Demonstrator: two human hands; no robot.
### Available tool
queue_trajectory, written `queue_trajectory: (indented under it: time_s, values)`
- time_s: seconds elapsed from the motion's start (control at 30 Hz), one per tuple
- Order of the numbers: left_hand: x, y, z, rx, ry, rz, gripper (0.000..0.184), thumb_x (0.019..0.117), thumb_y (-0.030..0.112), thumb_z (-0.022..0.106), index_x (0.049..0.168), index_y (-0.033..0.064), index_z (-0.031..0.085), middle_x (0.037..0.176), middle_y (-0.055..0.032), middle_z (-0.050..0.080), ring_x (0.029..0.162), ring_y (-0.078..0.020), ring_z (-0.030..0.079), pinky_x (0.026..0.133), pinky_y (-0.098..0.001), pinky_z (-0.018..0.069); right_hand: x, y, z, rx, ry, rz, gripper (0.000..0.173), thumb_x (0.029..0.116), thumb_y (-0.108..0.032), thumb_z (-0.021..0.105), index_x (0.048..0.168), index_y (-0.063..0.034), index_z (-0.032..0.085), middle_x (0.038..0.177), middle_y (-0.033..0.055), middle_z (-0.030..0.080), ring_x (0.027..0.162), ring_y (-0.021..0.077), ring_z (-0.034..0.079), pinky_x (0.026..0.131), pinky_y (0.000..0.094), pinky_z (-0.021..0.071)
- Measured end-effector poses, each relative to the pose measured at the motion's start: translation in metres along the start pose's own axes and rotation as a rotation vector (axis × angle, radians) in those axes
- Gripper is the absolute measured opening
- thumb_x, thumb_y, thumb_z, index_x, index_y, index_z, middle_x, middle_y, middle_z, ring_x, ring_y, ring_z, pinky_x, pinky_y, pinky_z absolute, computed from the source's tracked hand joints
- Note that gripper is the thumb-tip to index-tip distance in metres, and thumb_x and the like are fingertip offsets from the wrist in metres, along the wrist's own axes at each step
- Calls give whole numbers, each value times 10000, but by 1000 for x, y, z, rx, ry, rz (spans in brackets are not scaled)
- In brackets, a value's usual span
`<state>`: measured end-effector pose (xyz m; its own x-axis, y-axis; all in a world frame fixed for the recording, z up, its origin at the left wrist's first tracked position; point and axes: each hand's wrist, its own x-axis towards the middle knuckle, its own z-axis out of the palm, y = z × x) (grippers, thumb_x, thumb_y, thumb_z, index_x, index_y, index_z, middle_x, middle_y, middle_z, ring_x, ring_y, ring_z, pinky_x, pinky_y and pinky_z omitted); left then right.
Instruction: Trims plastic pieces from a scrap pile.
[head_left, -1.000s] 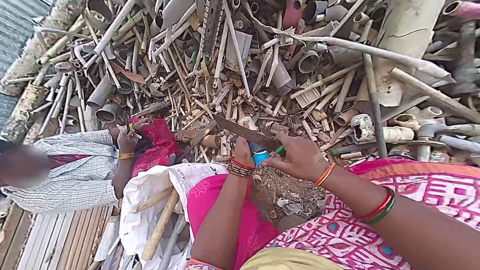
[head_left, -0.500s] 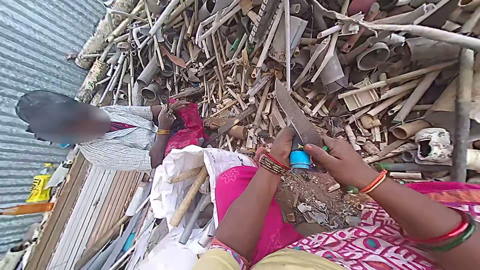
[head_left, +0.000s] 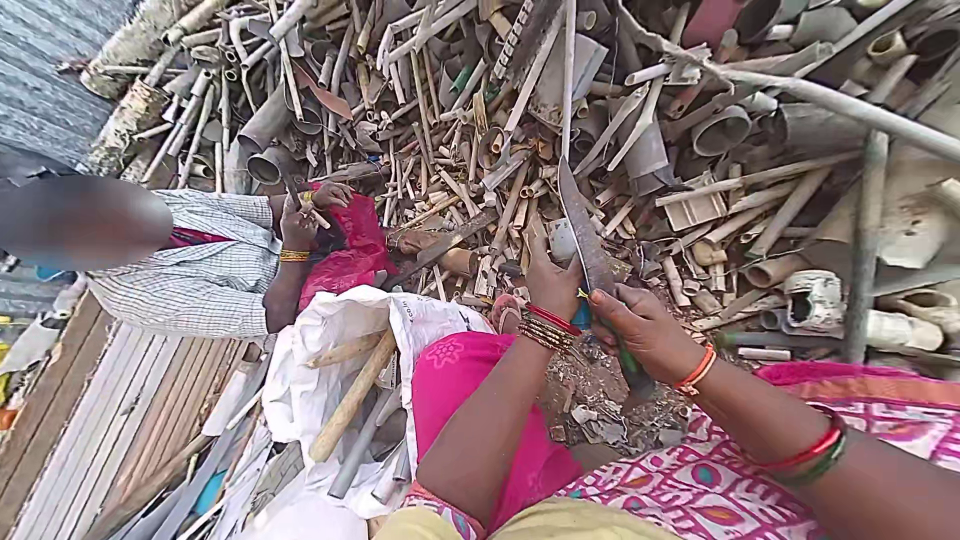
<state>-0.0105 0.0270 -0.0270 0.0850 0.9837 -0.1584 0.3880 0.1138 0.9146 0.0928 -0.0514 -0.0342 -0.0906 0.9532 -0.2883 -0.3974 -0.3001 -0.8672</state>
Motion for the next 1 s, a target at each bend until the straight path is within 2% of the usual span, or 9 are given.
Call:
queue_trajectory:
  time_s: [0.23, 0.33, 0.47, 0.57, 0.67, 0.73, 0.8, 0.93, 1.0]
  values:
    - [0, -1, 8, -14, 87, 51, 447, 940, 173, 730, 1263, -36, 503, 1065, -177, 646, 926, -206, 642, 836, -411, 533, -3, 3, 2, 292, -40, 98, 350, 1120, -172, 312, 839, -119, 514, 537, -76, 472, 424, -3, 460, 459, 128, 448]
    - [0, 6, 4, -418, -58, -160, 342, 979, 73, 657, 1261, 42, 466, 922, -48, 607, 740, -79, 619, 675, -252, 556, -5, 0, -3, 352, -60, 124, 385, 1129, -207, 275, 839, -123, 514, 532, -80, 462, 419, -3, 459, 455, 132, 451]
    - [-5, 9, -5, -741, -285, -212, 89, 1015, 59, 499, 1066, 103, 557, 761, -1, 703, 653, -82, 691, 627, -246, 595, -10, -3, -14, 330, -165, 89, 361, 1107, -215, 300, 839, -138, 528, 544, -91, 486, 430, -16, 480, 469, 119, 462]
    - [-9, 9, 0, -452, -200, -149, 216, 973, 17, 594, 1163, 84, 515, 785, 22, 639, 635, -35, 633, 600, -209, 562, -18, 0, -12, 238, -230, 61, 274, 1080, -205, 388, 856, -152, 537, 569, -107, 492, 456, -32, 477, 481, 109, 447]
    - [-5, -6, 10, 17, -71, -57, 547, 893, 263, 789, 1311, 40, 517, 912, -80, 654, 743, -136, 634, 694, -333, 558, -21, 5, -10, 195, -254, 31, 212, 1066, -217, 437, 885, -163, 532, 568, -120, 491, 464, -36, 476, 487, 110, 442]
    - [-5, -9, 13, 283, -50, -81, 739, 910, 452, 756, 1463, 66, 452, 1122, -215, 682, 997, -323, 661, 878, -537, 523, -22, 6, -10, 243, -256, 36, 247, 1077, -209, 421, 861, -156, 530, 563, -115, 491, 453, -33, 473, 484, 113, 444]
    - [-4, -16, 14, 317, -104, -63, 652, 997, 401, 635, 1507, 69, 400, 1170, -246, 670, 1061, -365, 661, 913, -579, 515, -23, 6, -10, 285, -265, 46, 271, 1082, -203, 397, 850, -156, 529, 561, -113, 491, 451, -31, 475, 484, 113, 447]
    - [-16, 4, 8, -285, -288, -241, 254, 1117, 271, 359, 1151, 123, 563, 804, 19, 610, 681, -28, 609, 637, -206, 531, -21, -1, -15, 392, -305, 14, 318, 1085, -226, 347, 835, -157, 532, 550, -115, 495, 451, -26, 502, 491, 121, 472]
    - [-12, 5, -2, -611, -421, -326, 186, 1041, 131, 400, 1018, 120, 585, 769, 3, 673, 650, -53, 668, 598, -213, 573, -21, -8, -22, 423, -340, -16, 311, 1083, -266, 360, 849, -163, 538, 547, -114, 502, 451, -22, 514, 493, 126, 479]
